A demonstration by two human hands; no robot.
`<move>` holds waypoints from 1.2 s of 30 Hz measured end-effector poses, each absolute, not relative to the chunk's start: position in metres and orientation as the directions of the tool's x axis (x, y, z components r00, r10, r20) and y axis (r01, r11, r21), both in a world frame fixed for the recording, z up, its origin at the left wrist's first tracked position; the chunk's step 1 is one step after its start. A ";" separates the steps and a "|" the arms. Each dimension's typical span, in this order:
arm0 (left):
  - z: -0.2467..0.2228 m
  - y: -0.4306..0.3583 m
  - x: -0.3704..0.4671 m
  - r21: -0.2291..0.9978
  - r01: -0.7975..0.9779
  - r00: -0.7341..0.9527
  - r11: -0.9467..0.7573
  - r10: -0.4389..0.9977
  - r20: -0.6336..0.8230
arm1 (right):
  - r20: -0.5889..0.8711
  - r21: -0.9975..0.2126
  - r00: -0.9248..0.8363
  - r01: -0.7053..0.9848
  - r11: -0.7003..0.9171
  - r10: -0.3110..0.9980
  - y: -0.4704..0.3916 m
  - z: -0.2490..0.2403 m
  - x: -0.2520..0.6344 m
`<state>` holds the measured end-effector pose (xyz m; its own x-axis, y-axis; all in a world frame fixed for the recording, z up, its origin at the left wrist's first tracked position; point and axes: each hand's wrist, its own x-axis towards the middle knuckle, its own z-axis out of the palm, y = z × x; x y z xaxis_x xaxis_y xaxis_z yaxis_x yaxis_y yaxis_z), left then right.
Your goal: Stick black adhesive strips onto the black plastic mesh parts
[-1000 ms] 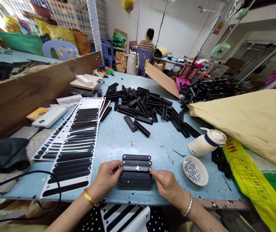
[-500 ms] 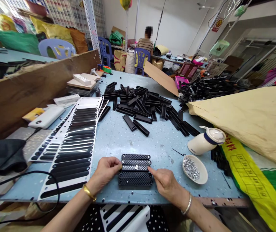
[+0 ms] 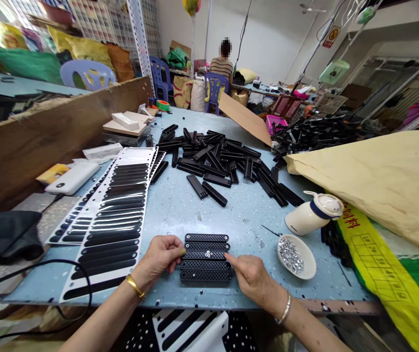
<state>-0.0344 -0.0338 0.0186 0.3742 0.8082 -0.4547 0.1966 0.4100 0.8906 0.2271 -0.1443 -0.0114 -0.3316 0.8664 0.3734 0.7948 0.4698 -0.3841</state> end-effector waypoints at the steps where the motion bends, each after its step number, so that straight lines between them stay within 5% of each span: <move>1: 0.019 -0.034 -0.034 0.890 0.195 0.376 0.413 0.806 -0.456 | 0.375 -0.384 -0.330 0.795 0.469 0.866 -0.144 -0.012 0.227; 23: 0.021 -0.010 -0.043 0.845 0.291 0.572 0.449 0.626 -0.530 | 0.410 -0.427 -0.310 0.766 0.481 0.858 -0.144 -0.013 0.225; 36: 0.030 -0.023 -0.032 0.884 0.395 0.486 0.249 0.760 -0.431 | 0.401 -0.410 -0.307 0.782 0.469 0.863 -0.146 -0.013 0.225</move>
<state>-0.0323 -0.0233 0.0296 0.4861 0.7601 -0.4312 0.3951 0.2489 0.8843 0.2246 -0.1456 -0.0131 -0.3066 0.8631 0.4013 0.7822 0.4687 -0.4104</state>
